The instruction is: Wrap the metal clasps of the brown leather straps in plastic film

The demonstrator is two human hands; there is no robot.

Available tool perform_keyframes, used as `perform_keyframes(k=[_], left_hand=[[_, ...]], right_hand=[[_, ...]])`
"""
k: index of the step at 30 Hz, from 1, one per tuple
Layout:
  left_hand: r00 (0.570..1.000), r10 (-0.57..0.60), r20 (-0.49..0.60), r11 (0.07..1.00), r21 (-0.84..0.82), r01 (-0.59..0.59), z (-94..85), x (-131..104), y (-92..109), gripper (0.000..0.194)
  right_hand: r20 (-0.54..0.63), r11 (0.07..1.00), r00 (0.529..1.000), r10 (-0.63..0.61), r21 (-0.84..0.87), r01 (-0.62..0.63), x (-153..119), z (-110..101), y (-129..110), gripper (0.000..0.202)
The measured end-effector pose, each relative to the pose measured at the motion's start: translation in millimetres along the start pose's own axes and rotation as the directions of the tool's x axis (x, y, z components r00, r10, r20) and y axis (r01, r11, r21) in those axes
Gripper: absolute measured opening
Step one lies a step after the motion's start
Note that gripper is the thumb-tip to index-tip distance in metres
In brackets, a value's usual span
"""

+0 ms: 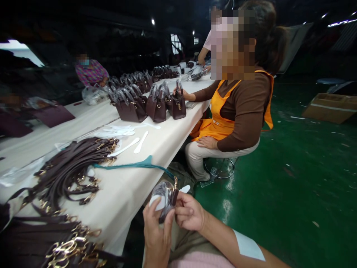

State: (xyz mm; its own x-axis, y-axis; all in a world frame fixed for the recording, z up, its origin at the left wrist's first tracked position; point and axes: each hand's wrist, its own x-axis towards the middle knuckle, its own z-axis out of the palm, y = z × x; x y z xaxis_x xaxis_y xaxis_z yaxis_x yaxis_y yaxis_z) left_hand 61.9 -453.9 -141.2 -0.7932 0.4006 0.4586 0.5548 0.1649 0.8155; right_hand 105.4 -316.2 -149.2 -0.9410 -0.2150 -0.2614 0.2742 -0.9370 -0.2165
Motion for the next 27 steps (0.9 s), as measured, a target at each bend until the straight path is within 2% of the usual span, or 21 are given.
perform_keyframes(k=[1,3,5,8,9,10,12,13,14,15,16,18,20,22,24,25,27], left_hand=[[0.984,-0.179,0.012,0.979,-0.092,0.179,0.2,-2,3,0.054],[0.89,-0.449,0.081,0.857,-0.244,0.454,-0.9,-2,8,0.075],[0.82,-0.55,0.159,0.755,-0.325,0.569,-2.8,-1,10,0.08],[0.788,-0.554,0.267,0.697,-0.368,0.615,-4.6,2,8,0.058],[0.788,-0.543,0.292,0.698,-0.365,0.616,-4.5,2,6,0.05],[0.787,-0.533,0.31,0.705,-0.351,0.616,-4.0,1,5,0.044],[0.78,-0.52,0.348,0.725,-0.303,0.618,-1.8,-3,3,0.039],[0.768,-0.517,0.379,0.73,-0.274,0.626,-0.2,-7,3,0.038],[0.748,-0.513,0.421,0.724,-0.256,0.641,1.6,-11,3,0.038],[0.723,-0.507,0.469,0.709,-0.251,0.659,3.5,-15,3,0.038],[0.696,-0.498,0.518,0.688,-0.252,0.68,5.3,-20,3,0.039],[0.652,-0.48,0.586,0.663,-0.243,0.708,7.3,-28,3,0.04],[0.64,-0.467,0.61,0.679,-0.216,0.701,6.3,-34,3,0.038],[0.645,-0.455,0.614,0.716,-0.179,0.675,3.3,-39,3,0.036],[0.645,-0.448,0.619,0.742,-0.146,0.655,0.2,-42,3,0.033],[0.639,-0.444,0.628,0.751,-0.128,0.647,-0.9,-43,2,0.032],[0.629,-0.418,0.655,0.781,-0.095,0.618,-2.2,-44,2,0.03]], right_hand=[[-0.008,1.0,1.0,0.002,-0.019,-0.002,0,3,-1,0.016],[-0.067,0.995,0.997,-0.049,-0.094,0.043,-2,13,-2,0.008],[-0.126,0.971,0.983,-0.135,-0.212,0.106,-6,23,0,0.016],[-0.18,0.849,0.937,-0.299,-0.499,0.175,-18,31,9,0.019],[-0.19,0.759,0.908,-0.374,-0.626,0.182,-23,32,13,0.019],[-0.182,0.628,0.867,-0.464,-0.757,0.177,-29,32,17,0.019],[-0.09,0.279,0.775,-0.625,-0.954,0.114,-42,30,25,0.022],[-0.027,0.108,0.742,-0.67,-0.992,0.062,-48,27,28,0.023],[0.021,-0.018,0.719,-0.695,-1.0,0.011,-53,24,31,0.024],[0.036,-0.079,0.711,-0.703,-0.996,-0.028,-58,21,34,0.023],[0.006,-0.064,0.715,-0.699,-0.996,-0.054,-62,17,36,0.021],[-0.134,0.125,0.749,-0.649,-0.99,-0.07,-69,9,39,0.019],[-0.235,0.333,0.805,-0.545,-0.942,-0.049,-74,3,40,0.03],[-0.256,0.44,0.846,-0.468,-0.897,-0.027,-80,1,40,0.034],[-0.249,0.448,0.858,-0.45,-0.894,-0.025,-85,2,39,0.026],[-0.245,0.411,0.846,-0.475,-0.911,-0.033,-87,4,38,0.025],[-0.184,0.244,0.793,-0.581,-0.969,-0.046,-91,8,36,0.026]])
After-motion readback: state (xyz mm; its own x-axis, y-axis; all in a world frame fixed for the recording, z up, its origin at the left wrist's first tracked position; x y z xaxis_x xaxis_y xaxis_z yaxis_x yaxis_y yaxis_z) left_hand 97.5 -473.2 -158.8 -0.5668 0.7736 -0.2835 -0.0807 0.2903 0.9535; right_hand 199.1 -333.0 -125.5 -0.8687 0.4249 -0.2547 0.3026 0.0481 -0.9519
